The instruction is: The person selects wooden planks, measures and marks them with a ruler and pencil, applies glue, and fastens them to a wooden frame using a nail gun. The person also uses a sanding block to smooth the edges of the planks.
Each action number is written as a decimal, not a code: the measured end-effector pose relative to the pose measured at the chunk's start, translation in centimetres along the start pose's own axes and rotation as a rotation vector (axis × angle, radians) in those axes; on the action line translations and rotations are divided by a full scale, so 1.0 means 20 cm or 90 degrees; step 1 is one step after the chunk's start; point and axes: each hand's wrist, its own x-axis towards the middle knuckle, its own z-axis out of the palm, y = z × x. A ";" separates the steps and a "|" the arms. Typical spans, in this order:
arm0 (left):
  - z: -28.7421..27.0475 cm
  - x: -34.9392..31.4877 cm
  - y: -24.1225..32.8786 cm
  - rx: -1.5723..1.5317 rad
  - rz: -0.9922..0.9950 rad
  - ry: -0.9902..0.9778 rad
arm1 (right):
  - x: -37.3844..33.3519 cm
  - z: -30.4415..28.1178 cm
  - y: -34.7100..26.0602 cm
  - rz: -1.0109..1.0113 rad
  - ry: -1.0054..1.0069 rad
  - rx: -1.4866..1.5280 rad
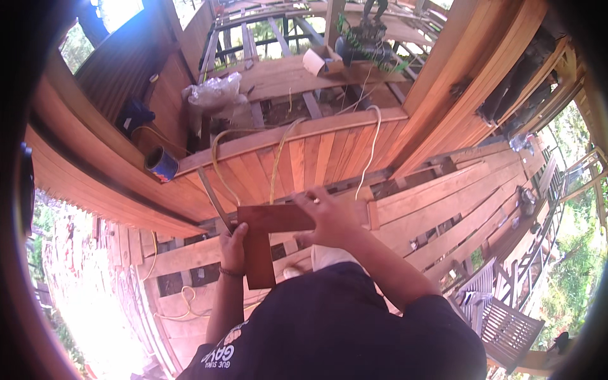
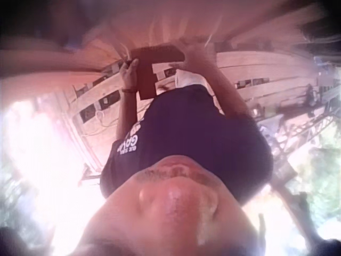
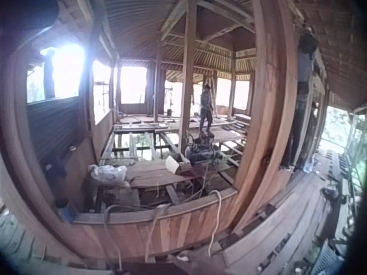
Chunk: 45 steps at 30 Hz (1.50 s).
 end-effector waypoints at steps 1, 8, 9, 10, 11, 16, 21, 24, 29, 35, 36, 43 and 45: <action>-0.03 0.03 -0.02 -0.035 0.001 0.024 | 0.00 -0.02 -0.01 0.013 0.051 -0.027; -0.06 0.28 -0.08 -0.130 -0.051 0.058 | -0.32 0.29 0.18 0.463 -0.078 0.411; -0.03 0.34 -0.11 -0.154 -0.056 0.058 | -0.28 0.33 0.20 0.515 -0.076 0.507; 0.00 0.39 -0.14 -0.139 -0.044 0.056 | -0.22 0.38 0.20 0.568 -0.073 0.607; 0.04 0.45 -0.17 -0.125 -0.031 0.054 | -0.15 0.43 0.22 0.620 -0.068 0.708; 0.40 0.74 -0.22 -0.062 -0.031 0.036 | 0.18 0.63 0.53 0.705 0.017 1.062; 0.80 1.06 -0.37 -0.089 -0.097 -0.014 | 0.45 0.65 0.88 0.806 0.122 1.077; 1.04 1.23 -0.47 -0.105 -0.143 -0.032 | 0.46 0.75 1.23 0.805 0.055 1.084; 1.35 1.43 -0.57 -0.137 -0.227 -0.065 | 0.50 0.77 1.60 0.852 0.041 1.073; 1.52 1.61 -0.65 -0.102 -0.294 -0.028 | 0.61 0.82 1.88 0.874 0.031 1.089; 1.54 1.65 -0.64 -0.096 -0.304 -0.019 | 0.64 0.80 1.90 0.885 0.024 1.080; 1.46 1.69 -0.64 -0.016 -0.336 -0.032 | 0.70 0.86 1.94 0.905 -0.047 0.991; 1.44 1.72 -0.67 0.011 -0.320 -0.031 | 0.72 0.88 1.95 0.916 -0.052 1.010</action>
